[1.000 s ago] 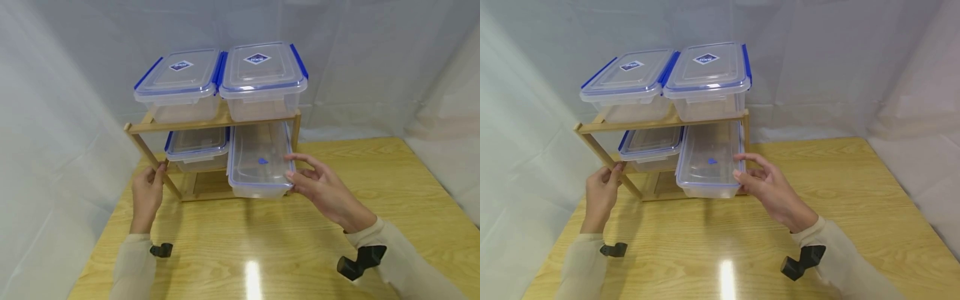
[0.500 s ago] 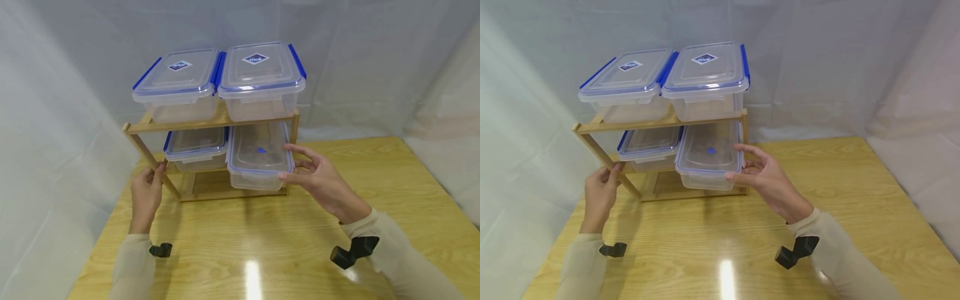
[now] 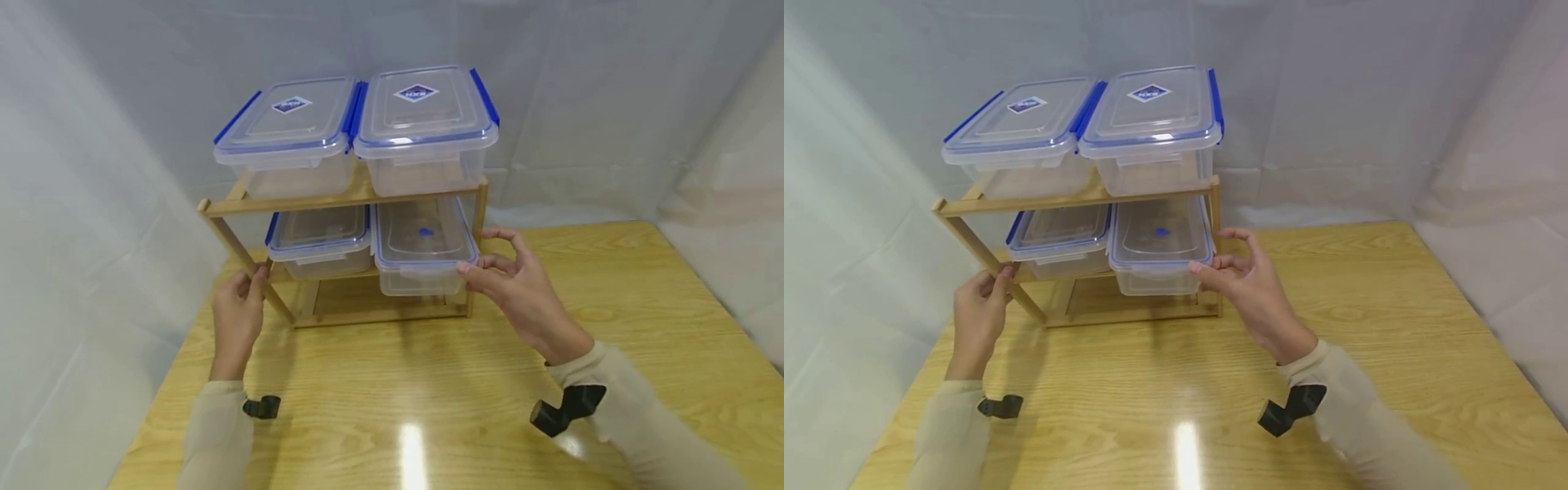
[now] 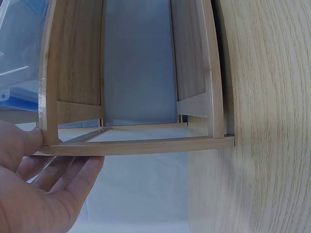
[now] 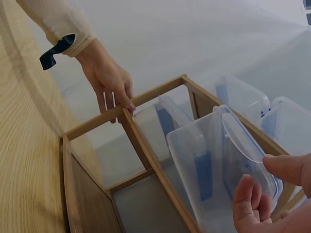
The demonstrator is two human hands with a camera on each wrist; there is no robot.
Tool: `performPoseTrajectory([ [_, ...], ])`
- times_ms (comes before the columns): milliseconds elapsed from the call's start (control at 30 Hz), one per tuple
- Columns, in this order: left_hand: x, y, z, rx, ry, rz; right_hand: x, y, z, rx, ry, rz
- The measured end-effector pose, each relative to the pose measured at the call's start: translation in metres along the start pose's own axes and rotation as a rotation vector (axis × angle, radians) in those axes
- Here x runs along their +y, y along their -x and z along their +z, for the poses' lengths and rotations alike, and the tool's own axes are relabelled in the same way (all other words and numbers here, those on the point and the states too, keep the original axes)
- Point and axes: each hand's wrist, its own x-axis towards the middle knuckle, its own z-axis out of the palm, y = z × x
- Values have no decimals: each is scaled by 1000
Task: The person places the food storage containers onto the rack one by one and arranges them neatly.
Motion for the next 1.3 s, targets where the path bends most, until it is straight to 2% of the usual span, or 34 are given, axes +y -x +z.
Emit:
performPoseTrajectory([
  [200, -1, 2, 0, 5, -1, -10, 10, -2, 5, 43, -76, -25],
  [433, -1, 0, 1, 20, -6, 23, 12, -6, 9, 41, -103, -34],
  [733, 0, 0, 1, 5, 7, 6, 13, -8, 11, 65, -154, -28],
  [1100, 1, 0, 1, 4, 27, 13, 17, -13, 13, 72, -176, -45],
  [1300, 0, 1, 0, -1, 38, 9, 21, -12, 14, 47, -141, -58],
])
